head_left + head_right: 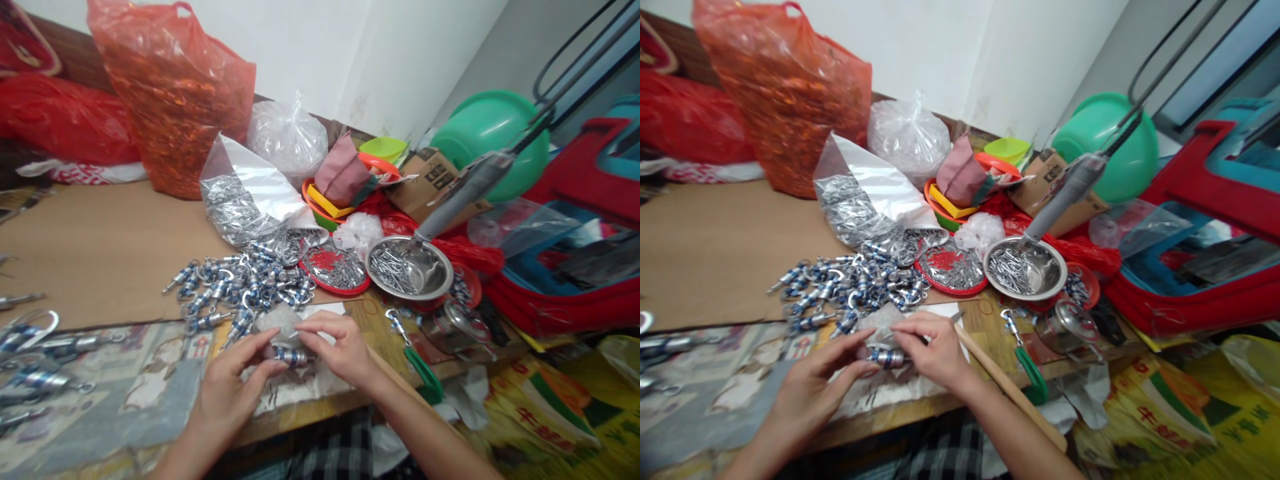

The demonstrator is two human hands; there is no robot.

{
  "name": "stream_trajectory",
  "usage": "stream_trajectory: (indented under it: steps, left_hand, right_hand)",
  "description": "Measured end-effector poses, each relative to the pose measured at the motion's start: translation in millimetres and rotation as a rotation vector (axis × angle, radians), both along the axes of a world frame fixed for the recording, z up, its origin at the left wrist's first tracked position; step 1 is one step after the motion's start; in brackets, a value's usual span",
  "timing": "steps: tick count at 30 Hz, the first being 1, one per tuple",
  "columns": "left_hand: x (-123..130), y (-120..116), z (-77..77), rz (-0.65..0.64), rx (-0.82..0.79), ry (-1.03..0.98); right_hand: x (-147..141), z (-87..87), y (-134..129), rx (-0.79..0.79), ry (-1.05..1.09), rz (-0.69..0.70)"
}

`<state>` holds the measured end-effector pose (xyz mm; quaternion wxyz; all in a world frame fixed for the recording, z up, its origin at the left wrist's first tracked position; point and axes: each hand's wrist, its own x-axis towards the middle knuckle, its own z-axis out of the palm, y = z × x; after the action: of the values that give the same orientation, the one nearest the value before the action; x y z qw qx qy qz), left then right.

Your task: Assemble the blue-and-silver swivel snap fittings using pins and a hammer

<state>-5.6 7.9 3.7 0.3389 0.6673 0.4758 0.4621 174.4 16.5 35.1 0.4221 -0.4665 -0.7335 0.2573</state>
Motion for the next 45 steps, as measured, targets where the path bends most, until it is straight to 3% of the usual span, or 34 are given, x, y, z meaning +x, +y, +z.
stream_trajectory:
  steps: [3,7,11,19,23,27,38,45]
  left_hand:
    - [0.8,-1.5,1.5,0.005,0.029,-0.008]
    - [0.1,-4.7,3.0,-0.068,0.070,0.015]
    - [-0.6,-8.0,-1.0,-0.149,0.102,0.044]
    - [2.9,-11.5,-5.2,-0.110,0.312,0.042]
    - [1.1,-9.4,-0.4,-0.077,0.254,0.039]
    - [-1.1,-5.6,2.3,-0.024,0.156,0.058]
    - [-1.4,-7.0,8.0,-0.138,-0.011,-0.016]
    - [-5.0,-9.8,15.9,-0.128,-0.062,-0.043]
  right_hand:
    - [-13.2,-3.3,-16.4,-0.008,0.117,0.036]
    - [-16.4,-8.5,-19.5,-0.051,0.186,0.024]
    - [-21.0,-8.4,-25.0,-0.040,0.153,0.012]
    - [-30.5,-0.2,-35.0,0.046,0.065,-0.064]
    - [-25.3,-1.4,-31.3,0.037,0.078,-0.098]
    - [-19.9,-7.0,-28.1,0.066,0.120,-0.040]
    - [-16.9,-9.5,-31.1,0.185,0.082,0.043]
    - [-5.2,-15.9,-43.8,0.487,-0.195,0.095]
